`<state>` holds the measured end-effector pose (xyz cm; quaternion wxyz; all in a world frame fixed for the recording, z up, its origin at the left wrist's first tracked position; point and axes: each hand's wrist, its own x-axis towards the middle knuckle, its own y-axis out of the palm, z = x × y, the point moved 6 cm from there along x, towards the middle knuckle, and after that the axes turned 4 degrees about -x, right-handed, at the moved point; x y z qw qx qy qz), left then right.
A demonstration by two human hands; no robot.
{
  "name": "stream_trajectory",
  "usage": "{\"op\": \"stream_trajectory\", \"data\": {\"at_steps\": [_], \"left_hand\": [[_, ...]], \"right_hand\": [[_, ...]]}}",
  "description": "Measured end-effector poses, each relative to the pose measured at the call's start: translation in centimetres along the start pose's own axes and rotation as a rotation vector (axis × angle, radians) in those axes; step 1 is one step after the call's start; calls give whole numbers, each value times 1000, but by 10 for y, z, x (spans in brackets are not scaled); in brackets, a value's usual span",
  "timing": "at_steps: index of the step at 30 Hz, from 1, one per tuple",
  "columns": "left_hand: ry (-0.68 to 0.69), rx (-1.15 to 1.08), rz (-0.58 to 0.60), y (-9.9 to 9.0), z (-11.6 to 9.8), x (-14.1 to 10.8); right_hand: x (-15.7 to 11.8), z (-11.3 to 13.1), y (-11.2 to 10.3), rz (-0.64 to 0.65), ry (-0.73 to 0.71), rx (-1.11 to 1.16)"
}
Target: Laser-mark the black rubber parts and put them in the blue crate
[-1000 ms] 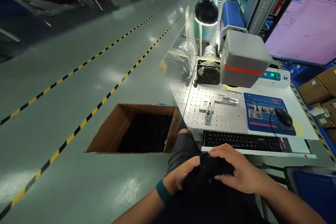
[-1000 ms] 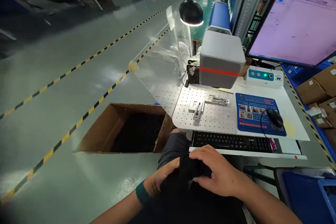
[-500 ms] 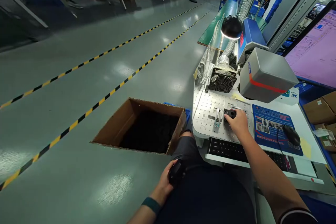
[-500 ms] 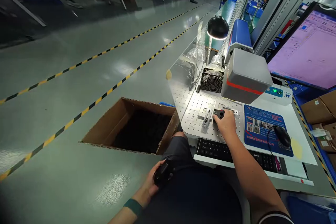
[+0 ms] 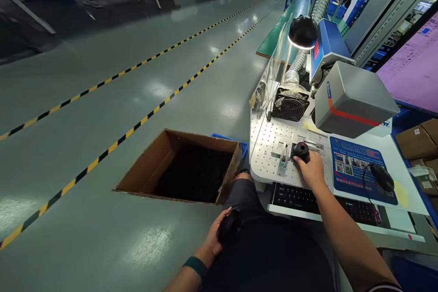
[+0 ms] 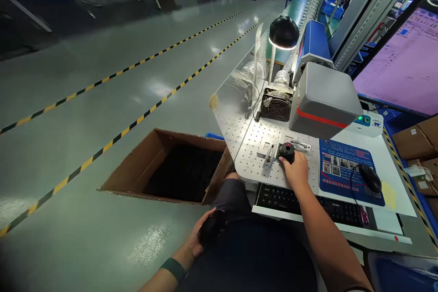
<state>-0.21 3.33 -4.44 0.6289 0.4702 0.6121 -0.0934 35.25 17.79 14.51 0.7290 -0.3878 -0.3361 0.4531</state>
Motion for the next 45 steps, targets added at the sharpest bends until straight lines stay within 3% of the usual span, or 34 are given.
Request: {"op": "stream_trajectory", "data": {"at_steps": [10, 17, 27, 36, 45], "left_hand": [[33, 13, -50, 7, -2, -4], [189, 156, -77, 12, -6, -12], [221, 153, -85, 9, -7, -15], [96, 120, -70, 31, 1, -30], [48, 96, -43, 34, 1, -30]], "right_hand": [[2, -3, 5, -49, -29, 9], [3, 1, 2, -44, -40, 17], [-13, -10, -3, -33, -18, 71], [-13, -12, -1, -38, -19, 73], [-12, -8, -12, -56, 36, 214]]}}
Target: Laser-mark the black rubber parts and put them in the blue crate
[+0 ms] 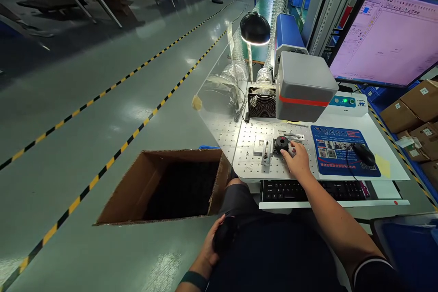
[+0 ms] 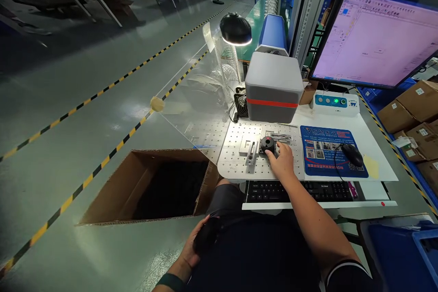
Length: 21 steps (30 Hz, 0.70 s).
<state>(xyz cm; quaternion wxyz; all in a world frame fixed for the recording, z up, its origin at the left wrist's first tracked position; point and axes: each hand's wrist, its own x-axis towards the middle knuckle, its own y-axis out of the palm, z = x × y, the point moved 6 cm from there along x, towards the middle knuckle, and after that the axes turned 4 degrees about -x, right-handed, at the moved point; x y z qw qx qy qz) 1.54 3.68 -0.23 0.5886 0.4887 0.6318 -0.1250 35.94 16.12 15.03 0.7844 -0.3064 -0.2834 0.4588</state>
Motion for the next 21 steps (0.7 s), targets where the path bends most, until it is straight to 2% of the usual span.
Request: {"op": "stream_trajectory", "data": {"at_steps": [7, 9, 12, 14, 17, 21], "left_hand": [[-13, 80, 35, -8, 0, 6], [-42, 159, 137, -4, -4, 2], [-53, 283, 427, 18, -14, -16], [-25, 353, 580, 35, -21, -33], [16, 424, 697, 62, -27, -58], [-42, 489, 743, 98, -19, -84]], "right_hand": [[11, 12, 7, -1, -67, 23], [16, 11, 11, 19, -25, 43], [20, 8, 14, 40, 27, 84], [18, 9, 10, 33, 31, 114], [1, 16, -6, 3, -2, 134], [-50, 37, -36, 25, -102, 172]]}}
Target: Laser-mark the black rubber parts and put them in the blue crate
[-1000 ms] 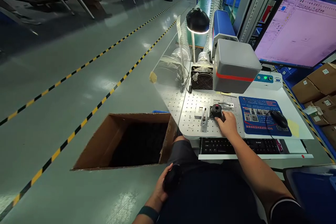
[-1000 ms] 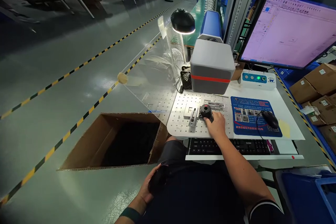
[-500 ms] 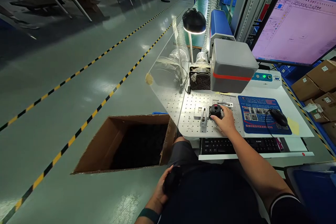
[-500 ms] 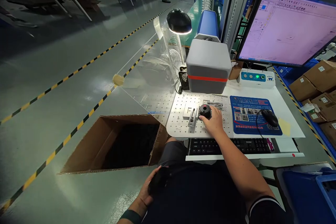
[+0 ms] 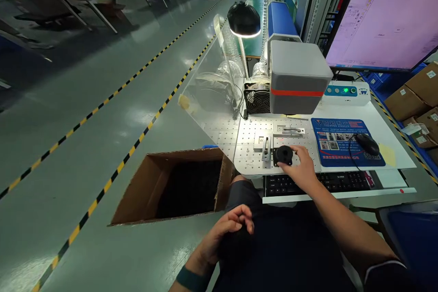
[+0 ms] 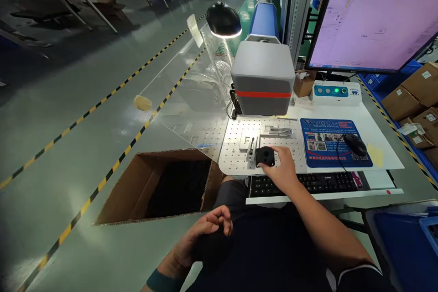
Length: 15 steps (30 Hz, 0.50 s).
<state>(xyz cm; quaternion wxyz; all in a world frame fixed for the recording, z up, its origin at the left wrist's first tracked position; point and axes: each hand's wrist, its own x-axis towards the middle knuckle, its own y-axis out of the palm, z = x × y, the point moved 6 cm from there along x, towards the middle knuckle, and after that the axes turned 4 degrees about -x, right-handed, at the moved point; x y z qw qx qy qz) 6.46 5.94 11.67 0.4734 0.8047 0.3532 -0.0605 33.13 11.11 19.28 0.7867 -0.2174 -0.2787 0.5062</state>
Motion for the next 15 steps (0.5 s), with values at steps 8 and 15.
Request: {"op": "stream_trajectory", "data": {"at_steps": [8, 15], "left_hand": [[-79, 78, 28, 78, -6, 24], [-148, 254, 37, 95, 7, 28]], "right_hand": [[-91, 41, -13, 306, -131, 107], [-118, 19, -29, 434, 42, 282]]}}
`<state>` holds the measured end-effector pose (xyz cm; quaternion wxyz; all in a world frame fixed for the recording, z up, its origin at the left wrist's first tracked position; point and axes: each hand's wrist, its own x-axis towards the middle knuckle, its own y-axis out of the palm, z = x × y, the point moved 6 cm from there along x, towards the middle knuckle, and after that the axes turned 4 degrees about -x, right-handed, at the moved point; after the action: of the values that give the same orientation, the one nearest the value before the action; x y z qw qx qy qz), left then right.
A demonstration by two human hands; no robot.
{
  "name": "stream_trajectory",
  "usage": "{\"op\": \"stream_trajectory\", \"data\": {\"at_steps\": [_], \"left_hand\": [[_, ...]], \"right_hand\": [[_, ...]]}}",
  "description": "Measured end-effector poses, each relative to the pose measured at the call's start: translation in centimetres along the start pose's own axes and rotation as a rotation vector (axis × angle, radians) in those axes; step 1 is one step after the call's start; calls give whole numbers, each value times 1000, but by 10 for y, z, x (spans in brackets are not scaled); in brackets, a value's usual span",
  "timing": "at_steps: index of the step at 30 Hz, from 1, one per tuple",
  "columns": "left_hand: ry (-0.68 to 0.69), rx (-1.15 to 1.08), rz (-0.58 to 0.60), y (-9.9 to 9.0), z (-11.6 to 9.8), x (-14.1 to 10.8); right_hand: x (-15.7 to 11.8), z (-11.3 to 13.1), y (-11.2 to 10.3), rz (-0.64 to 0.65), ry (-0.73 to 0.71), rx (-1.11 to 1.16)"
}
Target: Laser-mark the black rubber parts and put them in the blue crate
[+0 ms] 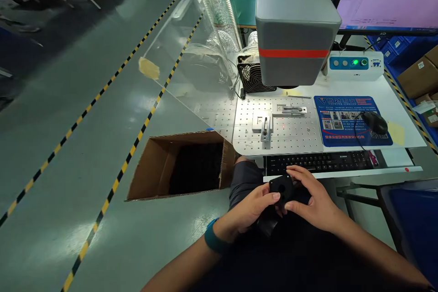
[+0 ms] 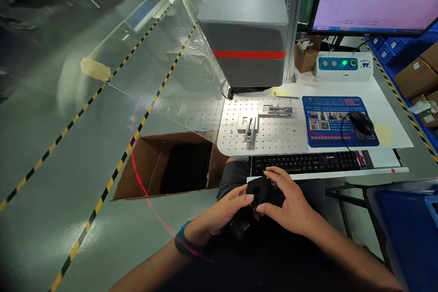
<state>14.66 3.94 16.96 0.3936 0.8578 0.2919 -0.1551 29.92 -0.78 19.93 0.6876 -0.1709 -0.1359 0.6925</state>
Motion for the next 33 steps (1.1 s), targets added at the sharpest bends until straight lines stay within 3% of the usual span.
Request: {"op": "stream_trajectory", "data": {"at_steps": [6, 11, 17, 28, 33], "left_hand": [[7, 168, 45, 10, -3, 1], [-14, 268, 91, 20, -5, 4], [0, 364, 50, 24, -7, 7], [-66, 300, -24, 23, -3, 5], [-62, 221, 84, 22, -5, 3]], "right_hand": [[-20, -15, 5, 211, 260, 393], [-20, -15, 8, 185, 275, 519], [-24, -21, 14, 145, 341, 596], [-26, -31, 25, 120, 375, 635], [-23, -28, 26, 173, 363, 640]]}}
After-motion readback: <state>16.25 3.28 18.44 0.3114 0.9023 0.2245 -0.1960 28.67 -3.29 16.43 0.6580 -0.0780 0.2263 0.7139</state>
